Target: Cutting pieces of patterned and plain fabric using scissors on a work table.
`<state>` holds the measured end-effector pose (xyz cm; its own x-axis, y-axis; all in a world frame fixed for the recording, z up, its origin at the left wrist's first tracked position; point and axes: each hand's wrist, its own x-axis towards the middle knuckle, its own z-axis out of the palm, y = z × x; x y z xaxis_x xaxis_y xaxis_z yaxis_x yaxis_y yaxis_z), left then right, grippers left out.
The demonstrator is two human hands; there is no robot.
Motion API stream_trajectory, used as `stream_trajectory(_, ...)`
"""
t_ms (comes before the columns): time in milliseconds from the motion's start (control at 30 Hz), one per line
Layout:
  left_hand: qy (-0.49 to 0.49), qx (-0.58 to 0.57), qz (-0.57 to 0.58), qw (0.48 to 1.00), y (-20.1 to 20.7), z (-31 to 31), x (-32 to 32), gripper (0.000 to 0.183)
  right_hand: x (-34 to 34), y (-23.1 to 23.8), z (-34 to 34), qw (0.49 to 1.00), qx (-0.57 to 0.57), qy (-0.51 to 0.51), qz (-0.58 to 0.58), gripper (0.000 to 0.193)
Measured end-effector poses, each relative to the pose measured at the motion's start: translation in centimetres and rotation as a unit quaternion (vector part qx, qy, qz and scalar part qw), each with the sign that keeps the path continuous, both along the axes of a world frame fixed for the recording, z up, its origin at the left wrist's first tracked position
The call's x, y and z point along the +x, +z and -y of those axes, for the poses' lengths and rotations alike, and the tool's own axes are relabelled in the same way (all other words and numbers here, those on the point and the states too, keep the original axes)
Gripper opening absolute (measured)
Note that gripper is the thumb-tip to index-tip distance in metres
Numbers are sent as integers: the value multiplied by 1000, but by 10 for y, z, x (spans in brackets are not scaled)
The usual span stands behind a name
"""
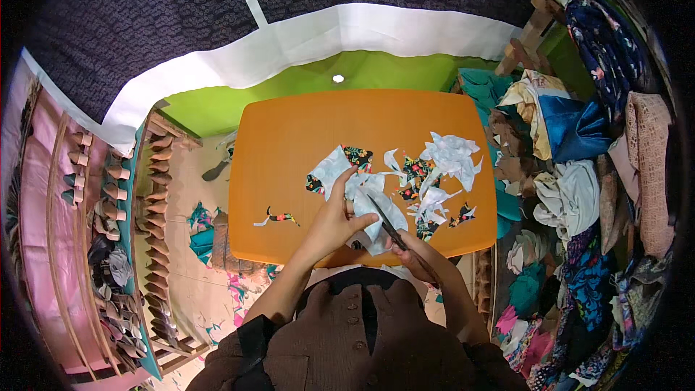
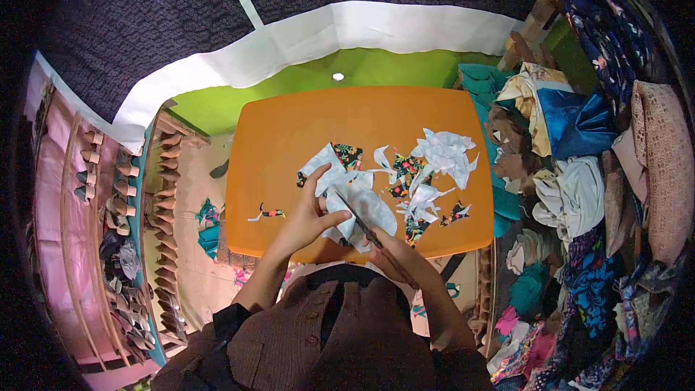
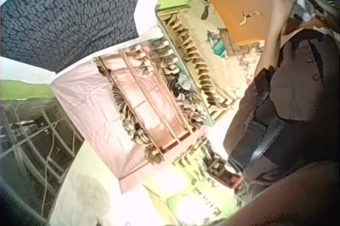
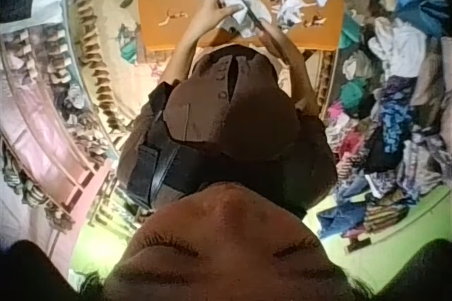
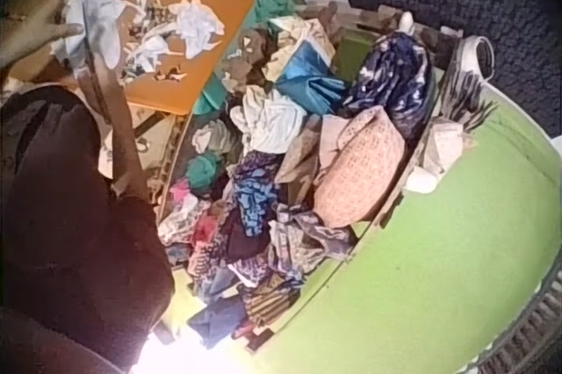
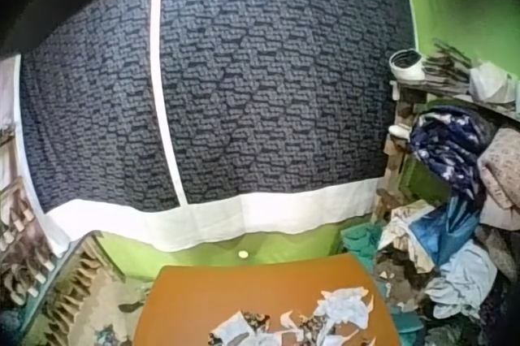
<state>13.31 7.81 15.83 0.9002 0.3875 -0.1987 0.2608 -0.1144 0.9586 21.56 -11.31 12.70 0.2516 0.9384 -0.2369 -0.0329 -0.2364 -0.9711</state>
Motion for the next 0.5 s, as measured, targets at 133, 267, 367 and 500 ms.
stream_trajectory(133,1,12,-8,1000,1,-1,0,82,-2,6,-7,1000,-16,-9,-9,57)
stream_trajectory(267,22,21,18,999,-8,0,-1,81,-5,7,-11,998,-13,-32,-58,64)
stream_trajectory(367,29,25,24,999,-9,0,-1,82,-6,-11,-11,998,-44,-31,-35,67)
stream_trajectory(500,30,43,6,999,6,2,2,83,-7,1,-9,997,11,-50,-54,54)
